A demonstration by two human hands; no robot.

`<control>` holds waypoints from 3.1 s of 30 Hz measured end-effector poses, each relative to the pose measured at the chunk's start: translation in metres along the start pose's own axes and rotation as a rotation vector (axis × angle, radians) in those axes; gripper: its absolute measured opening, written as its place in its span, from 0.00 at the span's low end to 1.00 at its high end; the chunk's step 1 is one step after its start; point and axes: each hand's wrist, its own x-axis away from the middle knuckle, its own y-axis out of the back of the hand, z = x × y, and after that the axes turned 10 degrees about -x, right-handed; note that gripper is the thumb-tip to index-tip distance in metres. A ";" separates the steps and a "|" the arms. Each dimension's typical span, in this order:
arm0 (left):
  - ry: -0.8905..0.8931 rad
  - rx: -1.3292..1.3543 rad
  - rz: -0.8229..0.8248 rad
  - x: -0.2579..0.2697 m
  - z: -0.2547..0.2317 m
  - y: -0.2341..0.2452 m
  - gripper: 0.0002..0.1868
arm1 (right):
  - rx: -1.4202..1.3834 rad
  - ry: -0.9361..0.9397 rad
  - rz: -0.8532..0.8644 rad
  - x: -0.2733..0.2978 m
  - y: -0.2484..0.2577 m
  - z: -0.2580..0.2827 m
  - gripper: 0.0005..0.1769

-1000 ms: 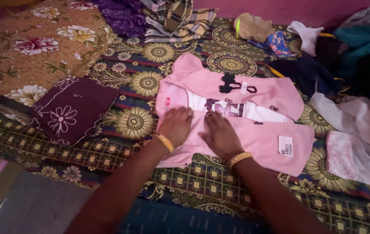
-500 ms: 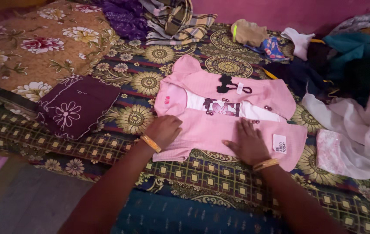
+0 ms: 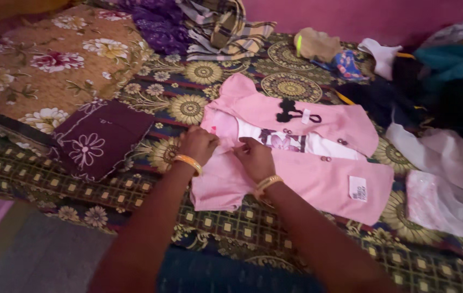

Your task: The person folds a pink garment on a bed by laying it flat, smoothing it, and bringing the edges together to form a rectangle.

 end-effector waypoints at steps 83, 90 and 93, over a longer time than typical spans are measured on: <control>-0.183 -0.219 0.365 0.044 -0.052 -0.017 0.60 | 0.925 -0.041 0.307 0.101 0.199 -0.089 0.57; -0.219 -0.165 0.355 0.039 -0.050 0.006 0.60 | 0.853 -0.162 0.319 0.086 0.177 -0.072 0.56; -0.210 -0.099 0.298 0.058 -0.040 0.020 0.57 | 0.623 0.332 0.114 0.098 0.147 -0.048 0.43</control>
